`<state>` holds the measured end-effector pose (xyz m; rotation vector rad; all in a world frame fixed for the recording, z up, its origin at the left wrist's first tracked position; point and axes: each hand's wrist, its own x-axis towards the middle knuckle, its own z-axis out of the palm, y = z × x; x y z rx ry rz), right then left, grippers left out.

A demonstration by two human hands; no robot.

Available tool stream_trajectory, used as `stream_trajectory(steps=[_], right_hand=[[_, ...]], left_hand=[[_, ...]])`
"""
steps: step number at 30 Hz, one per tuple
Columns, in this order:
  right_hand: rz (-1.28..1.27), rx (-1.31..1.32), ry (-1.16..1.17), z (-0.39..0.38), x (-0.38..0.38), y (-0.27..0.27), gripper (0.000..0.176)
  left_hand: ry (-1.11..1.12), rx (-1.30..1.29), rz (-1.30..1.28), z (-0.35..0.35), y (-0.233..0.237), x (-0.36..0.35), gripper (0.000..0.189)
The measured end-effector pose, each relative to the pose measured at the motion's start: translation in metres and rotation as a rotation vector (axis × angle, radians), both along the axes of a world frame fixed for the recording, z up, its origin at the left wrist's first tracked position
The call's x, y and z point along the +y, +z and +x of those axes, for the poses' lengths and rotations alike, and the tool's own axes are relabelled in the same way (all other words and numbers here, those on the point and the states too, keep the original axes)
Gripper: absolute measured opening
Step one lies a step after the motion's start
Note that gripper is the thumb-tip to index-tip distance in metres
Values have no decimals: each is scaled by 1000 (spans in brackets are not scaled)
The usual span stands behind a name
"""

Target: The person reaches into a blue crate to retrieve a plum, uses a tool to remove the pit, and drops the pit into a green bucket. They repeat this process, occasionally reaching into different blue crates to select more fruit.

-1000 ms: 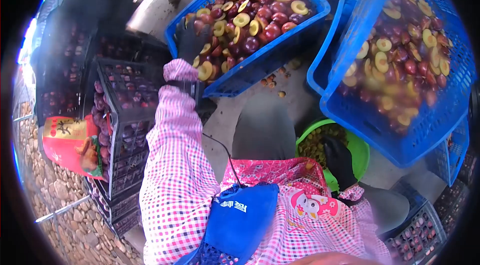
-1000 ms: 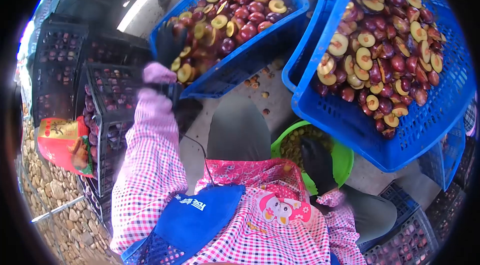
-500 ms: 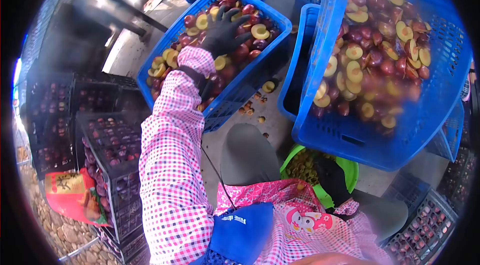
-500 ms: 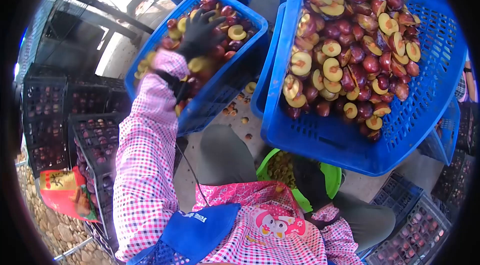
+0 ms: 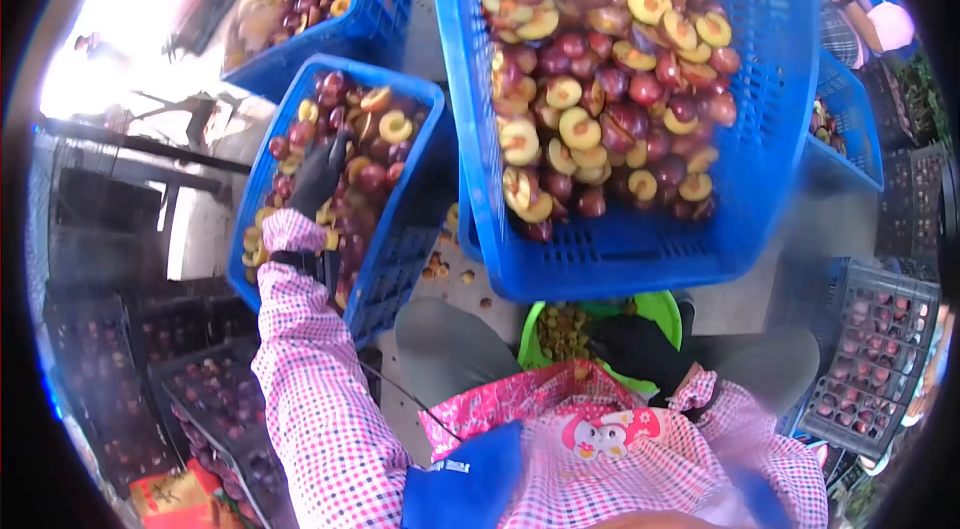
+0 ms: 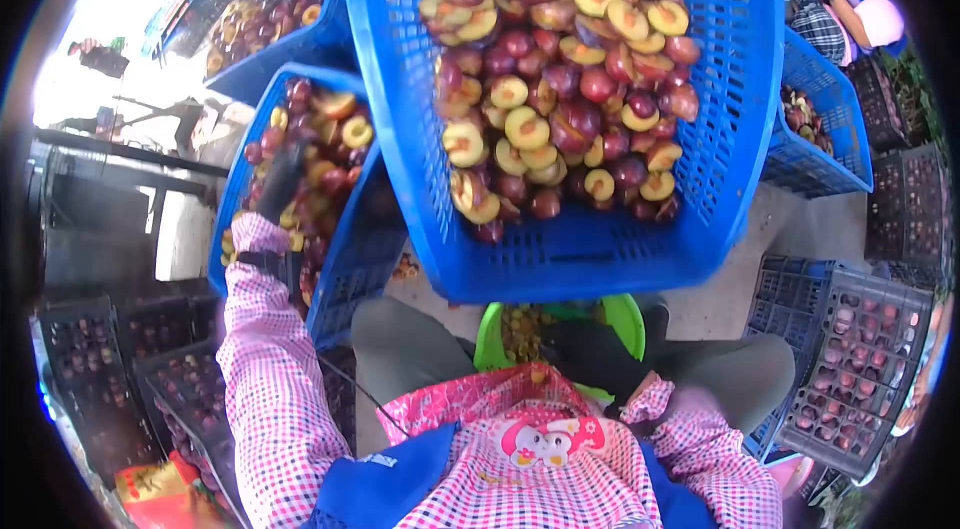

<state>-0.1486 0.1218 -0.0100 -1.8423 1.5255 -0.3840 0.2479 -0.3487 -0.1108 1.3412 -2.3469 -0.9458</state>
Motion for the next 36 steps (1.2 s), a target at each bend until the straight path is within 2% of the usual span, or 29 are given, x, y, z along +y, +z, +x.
stream_trajectory(steps=[2,4,6,8,10,12,14,15,17,18,20,22,23,24,26,27,30,32,34,36], right_hand=[[102,-40,8,-2,-4,10,22],[140,-61,-139,-5,-4,8,27],[81,-71,-113,-6,-6,6,25],[29,-30,-142,-9,-1,12,23],[21,-1,-218,-11,4,15,21],[14,88,-243,-20,4,5,19],[43,161,-256,-36,1,-19,19],[53,235,-251,-40,3,-28,20],[52,198,-248,-42,-2,-36,20],[57,173,-240,-40,0,-34,21],[-13,164,-298,-37,-1,-35,22],[-40,120,-186,-27,-4,-88,23],[-125,145,-169,-21,0,-141,22],[-140,144,-184,-15,-4,-141,22],[177,257,-191,-2,-14,-135,29],[170,274,-182,1,-13,-159,32],[242,261,-141,11,-17,-176,33],[260,252,-110,16,-20,-178,33],[274,230,-80,18,-22,-175,34],[283,203,-51,20,-26,-171,35]], left_hand=[[-73,-12,-271,-35,42,40,36],[-165,-454,-538,-76,79,87,38],[-300,-589,-809,-70,47,110,40],[-165,-575,-653,-45,41,118,39],[-57,-476,-313,-41,58,123,38],[-212,-425,-679,-11,45,103,37],[-728,-685,-773,8,48,48,35],[-744,-690,-764,-19,83,70,35],[2,-628,-499,-74,152,112,29],[-12,-633,-508,-80,156,119,29],[-80,-86,-1034,-100,168,121,27],[-16,-10,-1058,-146,200,153,26],[-40,18,-1042,-166,213,166,26],[-66,45,-1022,-188,221,178,26],[-148,121,-799,-228,204,198,28],[-177,-10,-731,-252,200,205,29],[-287,-301,-550,-307,168,191,32],[-345,-322,-551,-324,125,161,33],[-407,-341,-545,-338,119,152,34],[-346,-501,-478,-341,109,144,43]])
